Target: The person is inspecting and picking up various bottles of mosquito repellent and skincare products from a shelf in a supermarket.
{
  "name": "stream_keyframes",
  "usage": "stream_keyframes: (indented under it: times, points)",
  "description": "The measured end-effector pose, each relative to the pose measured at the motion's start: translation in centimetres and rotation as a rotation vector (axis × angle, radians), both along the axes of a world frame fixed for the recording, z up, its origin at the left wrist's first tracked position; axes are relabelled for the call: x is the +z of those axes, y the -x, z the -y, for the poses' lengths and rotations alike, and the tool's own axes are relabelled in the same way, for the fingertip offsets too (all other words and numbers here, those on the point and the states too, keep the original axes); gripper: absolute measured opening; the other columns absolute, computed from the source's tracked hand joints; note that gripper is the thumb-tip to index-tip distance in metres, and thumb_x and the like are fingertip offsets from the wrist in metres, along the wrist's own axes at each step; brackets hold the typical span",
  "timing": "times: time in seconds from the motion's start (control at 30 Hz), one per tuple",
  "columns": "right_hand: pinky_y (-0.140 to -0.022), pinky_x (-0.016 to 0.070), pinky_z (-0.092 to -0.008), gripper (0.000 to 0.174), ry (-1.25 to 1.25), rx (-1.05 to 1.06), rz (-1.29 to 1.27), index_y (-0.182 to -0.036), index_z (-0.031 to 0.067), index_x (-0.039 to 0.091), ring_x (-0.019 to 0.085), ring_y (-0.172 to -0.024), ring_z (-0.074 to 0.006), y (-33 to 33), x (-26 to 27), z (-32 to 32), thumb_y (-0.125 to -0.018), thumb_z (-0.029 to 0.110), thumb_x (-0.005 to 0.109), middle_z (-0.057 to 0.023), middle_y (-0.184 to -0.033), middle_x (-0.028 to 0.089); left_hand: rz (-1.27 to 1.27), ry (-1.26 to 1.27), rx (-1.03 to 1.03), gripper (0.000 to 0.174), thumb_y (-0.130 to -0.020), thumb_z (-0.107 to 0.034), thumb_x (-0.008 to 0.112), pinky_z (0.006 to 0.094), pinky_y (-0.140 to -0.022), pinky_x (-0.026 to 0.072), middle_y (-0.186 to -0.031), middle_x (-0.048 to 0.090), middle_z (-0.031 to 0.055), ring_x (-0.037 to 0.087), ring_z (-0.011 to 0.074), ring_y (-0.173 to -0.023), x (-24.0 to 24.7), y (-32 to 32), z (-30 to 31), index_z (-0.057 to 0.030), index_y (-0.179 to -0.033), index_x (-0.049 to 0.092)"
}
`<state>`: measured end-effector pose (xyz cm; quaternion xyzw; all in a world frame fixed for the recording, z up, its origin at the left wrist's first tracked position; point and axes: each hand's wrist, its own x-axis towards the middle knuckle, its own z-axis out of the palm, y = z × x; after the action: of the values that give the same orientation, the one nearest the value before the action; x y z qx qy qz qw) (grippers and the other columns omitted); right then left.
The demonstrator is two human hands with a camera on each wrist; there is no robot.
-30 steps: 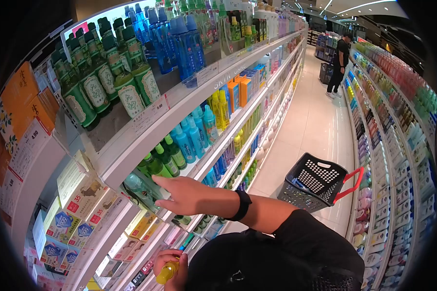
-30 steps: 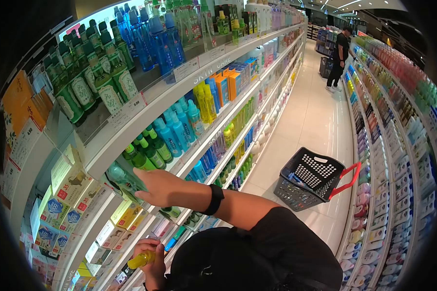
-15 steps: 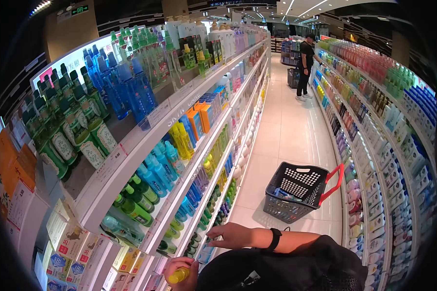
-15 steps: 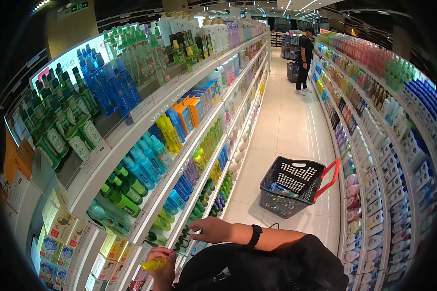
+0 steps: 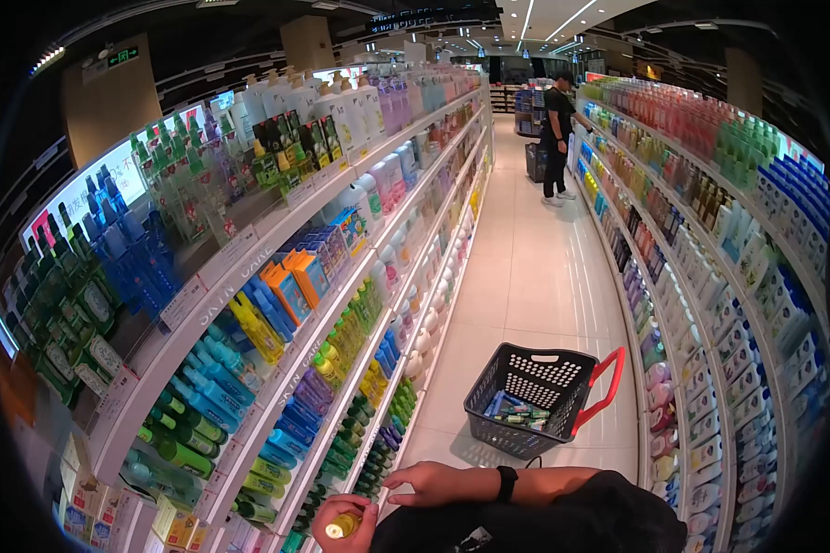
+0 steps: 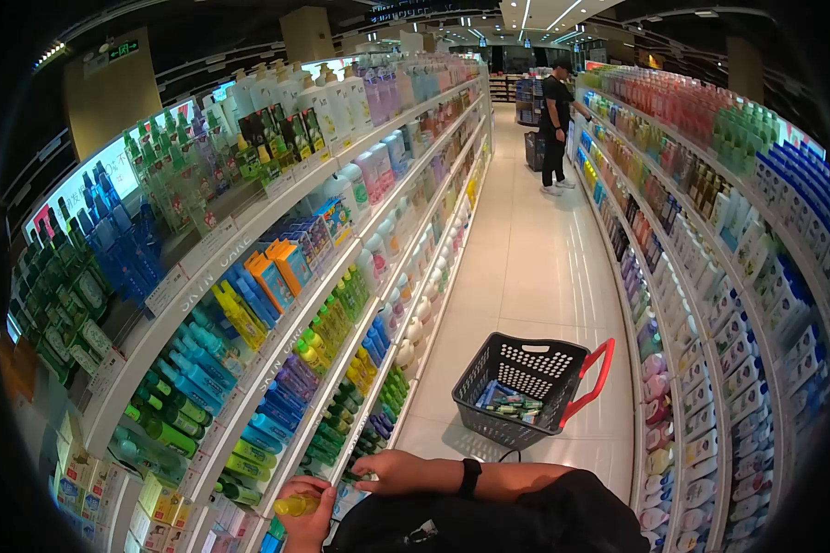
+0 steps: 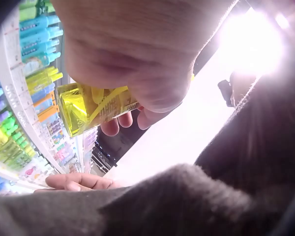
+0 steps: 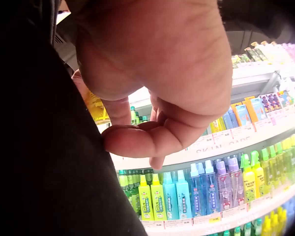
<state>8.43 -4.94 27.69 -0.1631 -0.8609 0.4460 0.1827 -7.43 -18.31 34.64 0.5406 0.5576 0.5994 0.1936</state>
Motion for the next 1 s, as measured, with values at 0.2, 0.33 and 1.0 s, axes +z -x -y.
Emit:
stream_keyframes:
  times: [0.2,0.33,1.0]
  points:
    - [-0.081,0.0519,-0.0351,0.047,0.155,0.089,0.166,-0.119,0.004,0.057,0.065,-0.089,-0.0273,-5.4,4.2,-1.0,-0.086,0.035,0.068,-0.014,-0.103,0.066,-0.2,-0.099,0.036,0.027,-0.086,-0.025,0.066,0.0421,-0.088,0.0413,-0.095,0.062,0.0102,0.056,0.0284,-0.097,0.2,-5.2,-1.9,-0.0066,-0.079,0.048]
    - [-0.076,0.0517,-0.0326,0.057,0.343,0.306,-0.263,-0.13,0.0032,0.048,0.062,-0.084,-0.0207,-6.5,1.6,2.0,-0.085,0.028,0.073,-0.0092,-0.108,0.062,0.277,0.0,0.156,0.025,-0.093,-0.028,0.059,0.0369,-0.088,0.04,-0.108,0.06,0.0144,0.053,0.0224,-0.101,-1.1,-7.9,0.6,-0.0064,-0.085,0.051]
    - [-0.08,0.0516,-0.0289,0.048,0.877,0.548,-0.235,-0.138,-0.0008,0.035,0.057,-0.095,-0.0135,-7.9,6.8,2.0,-0.094,0.006,0.056,-0.0079,-0.107,0.058,0.711,0.033,0.054,0.056,-0.101,-0.045,0.025,0.0406,-0.094,0.0454,-0.118,0.057,0.0184,0.057,0.0266,-0.111,-0.4,-11.0,0.6,0.0001,-0.124,0.049]
